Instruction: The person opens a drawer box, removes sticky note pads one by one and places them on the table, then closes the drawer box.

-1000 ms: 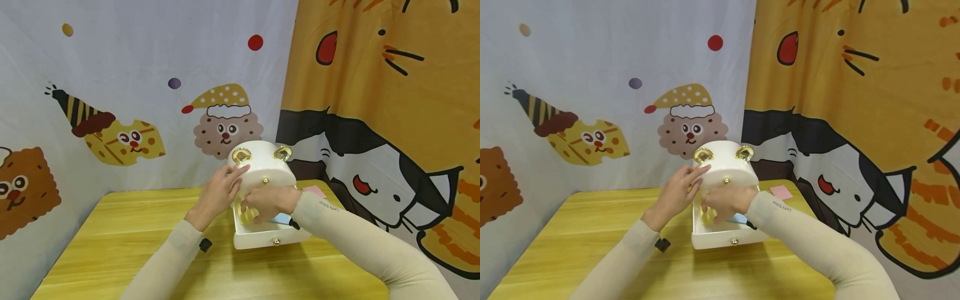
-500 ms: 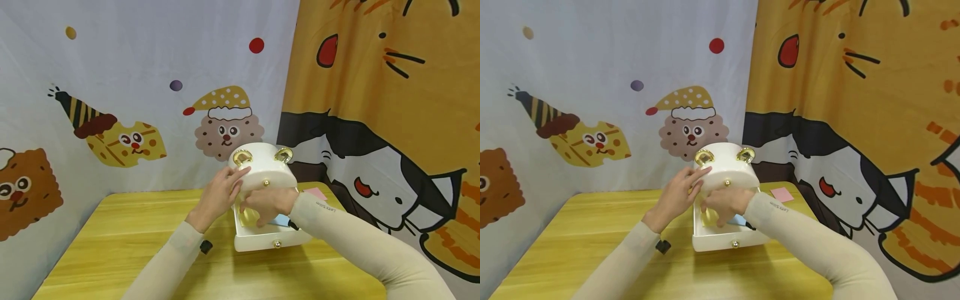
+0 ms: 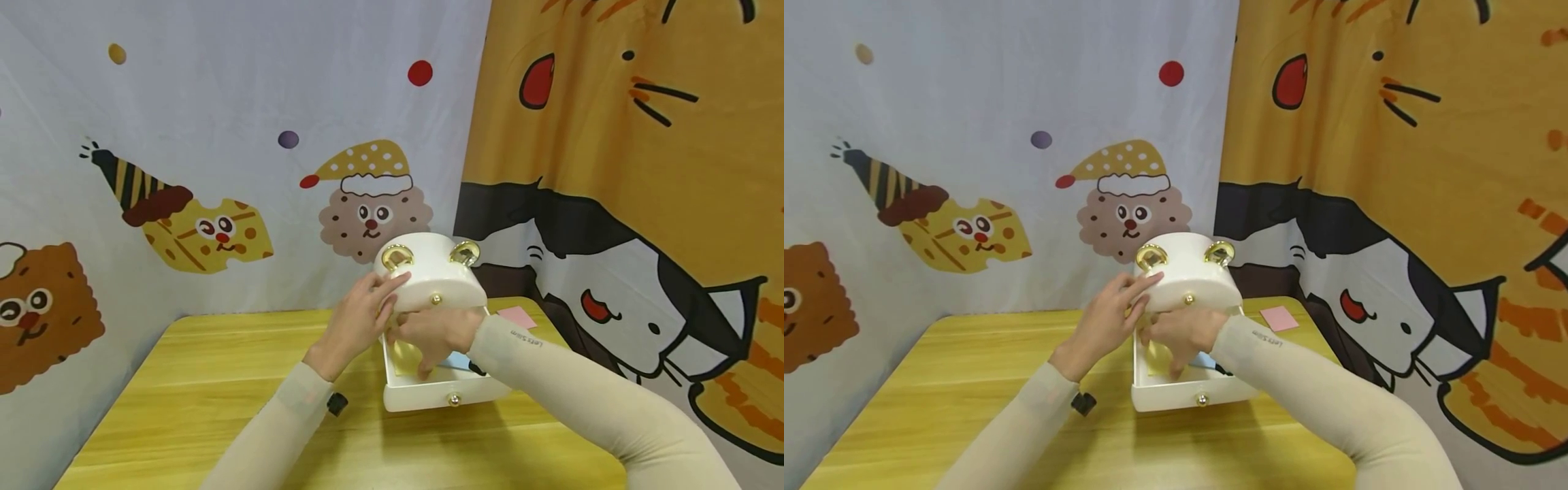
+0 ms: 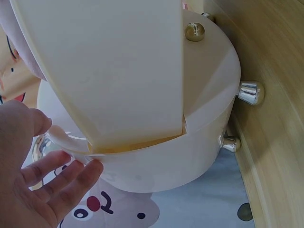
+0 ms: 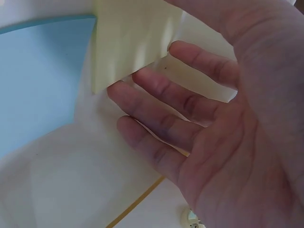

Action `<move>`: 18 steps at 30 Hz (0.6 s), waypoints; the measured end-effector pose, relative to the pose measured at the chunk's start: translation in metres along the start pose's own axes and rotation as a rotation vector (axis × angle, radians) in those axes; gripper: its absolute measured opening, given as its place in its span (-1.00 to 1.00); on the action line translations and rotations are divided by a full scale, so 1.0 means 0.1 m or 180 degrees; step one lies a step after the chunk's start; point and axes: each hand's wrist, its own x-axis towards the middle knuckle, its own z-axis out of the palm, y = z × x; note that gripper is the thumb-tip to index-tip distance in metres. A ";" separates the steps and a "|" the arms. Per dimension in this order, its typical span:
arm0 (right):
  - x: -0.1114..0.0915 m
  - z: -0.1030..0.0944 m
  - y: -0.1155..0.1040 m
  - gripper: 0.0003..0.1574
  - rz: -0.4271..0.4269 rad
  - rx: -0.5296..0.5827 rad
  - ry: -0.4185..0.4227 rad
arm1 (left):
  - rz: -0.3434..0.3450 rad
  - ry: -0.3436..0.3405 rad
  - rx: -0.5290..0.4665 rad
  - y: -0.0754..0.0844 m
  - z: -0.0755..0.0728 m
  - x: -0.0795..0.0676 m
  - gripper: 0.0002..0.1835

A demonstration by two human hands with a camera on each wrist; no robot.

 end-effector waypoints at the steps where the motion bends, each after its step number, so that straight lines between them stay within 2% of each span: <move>1: 0.01 0.01 0.00 -0.01 -0.0012 -0.0051 0.0012 | -0.0003 -0.0001 -0.0009 0.00 0.00 0.00 -0.45; 9: 0.02 0.02 0.00 -0.02 -0.0023 -0.0237 0.0036 | -0.0009 -0.0001 -0.0035 -0.01 0.00 0.00 -0.46; 18: 0.02 0.02 -0.01 -0.04 0.0042 -0.0038 -0.0100 | -0.0044 -0.0048 -0.0009 -0.02 0.00 0.00 -0.45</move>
